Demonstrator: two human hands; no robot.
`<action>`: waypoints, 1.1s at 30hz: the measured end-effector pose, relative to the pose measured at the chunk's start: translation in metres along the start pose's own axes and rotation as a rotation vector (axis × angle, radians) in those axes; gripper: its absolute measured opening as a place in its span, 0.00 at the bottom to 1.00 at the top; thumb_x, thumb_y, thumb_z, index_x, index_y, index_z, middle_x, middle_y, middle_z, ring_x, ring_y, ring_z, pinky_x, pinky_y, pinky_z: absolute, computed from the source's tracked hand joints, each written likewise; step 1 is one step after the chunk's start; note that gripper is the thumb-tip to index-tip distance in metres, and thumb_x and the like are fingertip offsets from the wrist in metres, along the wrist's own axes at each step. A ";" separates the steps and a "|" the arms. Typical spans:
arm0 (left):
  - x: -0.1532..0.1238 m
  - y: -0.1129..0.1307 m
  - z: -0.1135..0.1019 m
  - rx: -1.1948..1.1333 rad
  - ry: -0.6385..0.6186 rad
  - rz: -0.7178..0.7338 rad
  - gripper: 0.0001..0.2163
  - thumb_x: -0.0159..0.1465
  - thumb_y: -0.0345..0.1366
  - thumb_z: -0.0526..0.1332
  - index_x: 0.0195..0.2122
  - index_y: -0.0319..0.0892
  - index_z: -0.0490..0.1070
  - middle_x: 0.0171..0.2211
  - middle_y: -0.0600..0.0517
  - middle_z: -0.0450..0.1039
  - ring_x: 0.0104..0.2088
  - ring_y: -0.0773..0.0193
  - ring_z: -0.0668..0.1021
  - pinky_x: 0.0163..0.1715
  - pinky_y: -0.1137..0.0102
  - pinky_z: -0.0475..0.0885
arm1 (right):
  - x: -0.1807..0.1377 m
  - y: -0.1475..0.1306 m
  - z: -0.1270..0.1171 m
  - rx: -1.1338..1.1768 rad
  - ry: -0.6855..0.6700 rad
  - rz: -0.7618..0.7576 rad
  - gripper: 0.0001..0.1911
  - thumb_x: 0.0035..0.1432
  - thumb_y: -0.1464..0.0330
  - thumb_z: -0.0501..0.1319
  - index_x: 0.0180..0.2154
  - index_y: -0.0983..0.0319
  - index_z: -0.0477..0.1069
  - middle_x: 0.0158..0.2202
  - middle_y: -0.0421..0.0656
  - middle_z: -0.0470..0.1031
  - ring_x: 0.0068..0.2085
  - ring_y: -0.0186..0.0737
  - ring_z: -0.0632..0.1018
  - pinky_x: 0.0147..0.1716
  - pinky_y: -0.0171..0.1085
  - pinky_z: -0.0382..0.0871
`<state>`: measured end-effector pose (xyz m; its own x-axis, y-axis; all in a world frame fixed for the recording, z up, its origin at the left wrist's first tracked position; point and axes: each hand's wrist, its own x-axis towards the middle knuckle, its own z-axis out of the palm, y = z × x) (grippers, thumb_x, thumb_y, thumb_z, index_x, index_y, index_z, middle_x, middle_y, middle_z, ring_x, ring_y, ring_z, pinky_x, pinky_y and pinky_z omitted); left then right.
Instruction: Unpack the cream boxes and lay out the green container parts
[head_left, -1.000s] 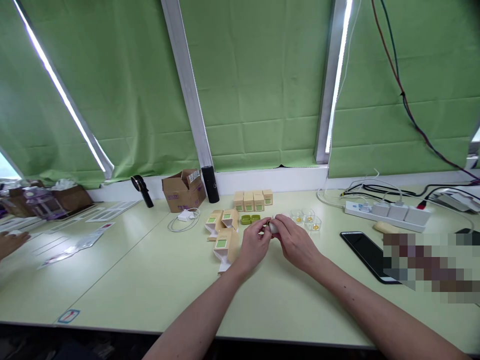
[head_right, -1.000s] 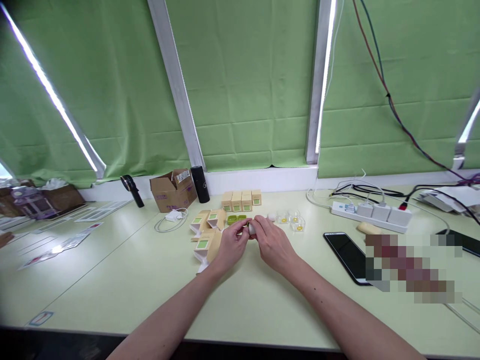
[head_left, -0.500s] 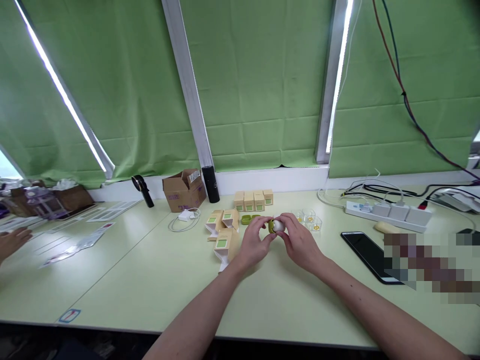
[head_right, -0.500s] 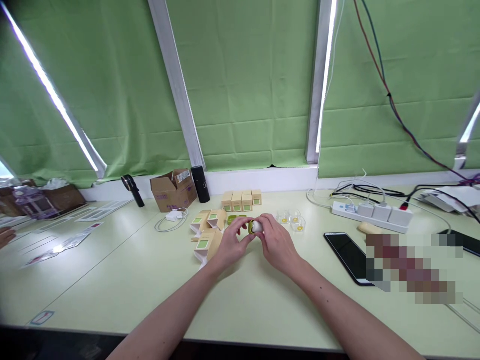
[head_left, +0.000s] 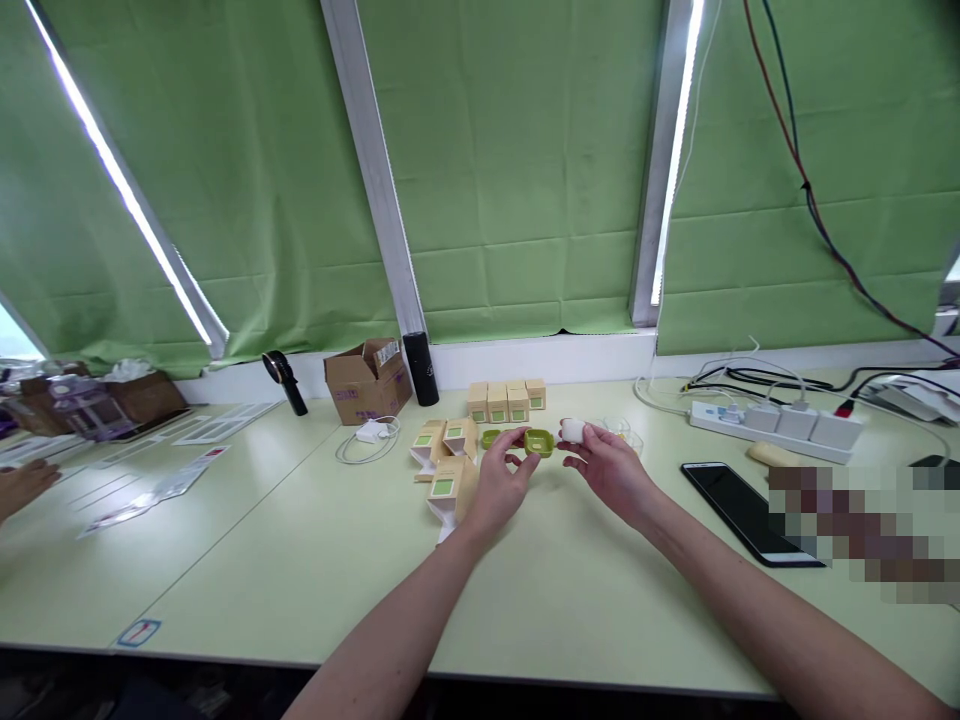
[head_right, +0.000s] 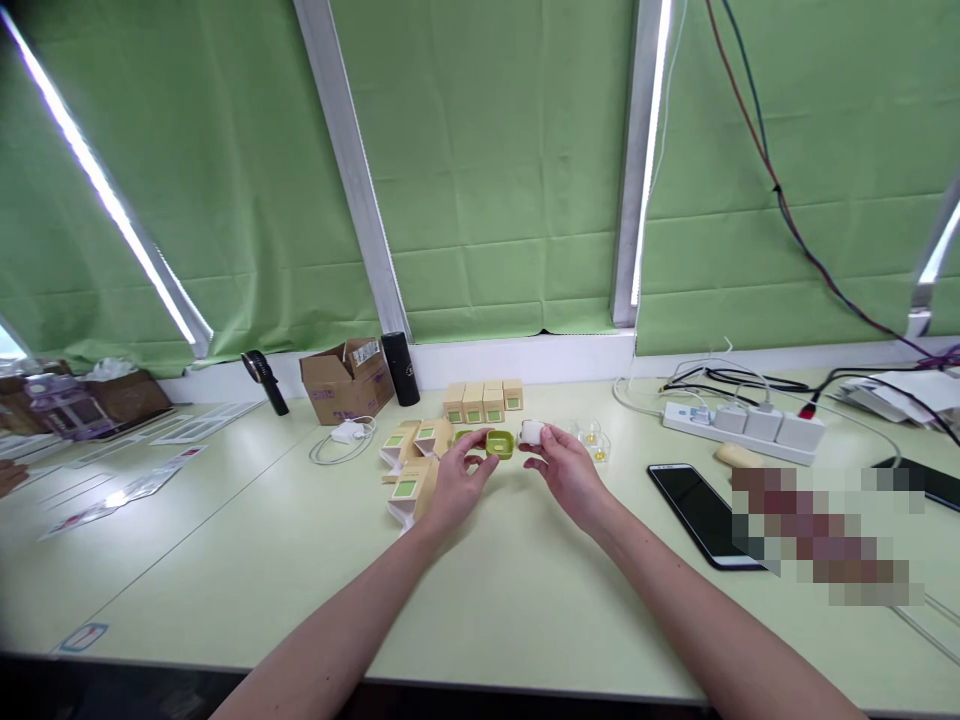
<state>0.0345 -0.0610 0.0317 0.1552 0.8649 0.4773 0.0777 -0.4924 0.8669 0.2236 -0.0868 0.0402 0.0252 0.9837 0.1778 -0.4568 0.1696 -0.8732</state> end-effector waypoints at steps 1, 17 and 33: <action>0.001 0.000 0.000 -0.012 0.019 -0.005 0.17 0.62 0.35 0.68 0.53 0.46 0.76 0.54 0.44 0.76 0.52 0.56 0.77 0.45 0.66 0.73 | -0.001 -0.001 0.001 0.046 -0.004 0.020 0.23 0.50 0.50 0.73 0.41 0.58 0.78 0.46 0.47 0.80 0.47 0.46 0.79 0.41 0.41 0.72; 0.003 -0.008 -0.001 -0.008 0.110 -0.034 0.19 0.64 0.38 0.67 0.56 0.43 0.74 0.52 0.43 0.76 0.51 0.56 0.77 0.45 0.65 0.75 | 0.022 -0.012 -0.035 -0.422 0.168 -0.252 0.27 0.50 0.55 0.73 0.50 0.56 0.76 0.38 0.41 0.76 0.39 0.42 0.79 0.45 0.46 0.75; 0.002 -0.005 -0.001 0.010 0.128 0.011 0.18 0.62 0.35 0.67 0.54 0.42 0.76 0.52 0.42 0.75 0.49 0.58 0.77 0.40 0.68 0.75 | 0.045 0.040 -0.060 -1.587 0.069 -0.613 0.19 0.58 0.81 0.53 0.48 0.60 0.65 0.43 0.50 0.75 0.44 0.51 0.72 0.41 0.43 0.62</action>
<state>0.0340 -0.0569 0.0287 0.0294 0.8643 0.5022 0.0861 -0.5027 0.8602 0.2597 -0.0322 -0.0144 -0.0980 0.7501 0.6541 0.9035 0.3426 -0.2574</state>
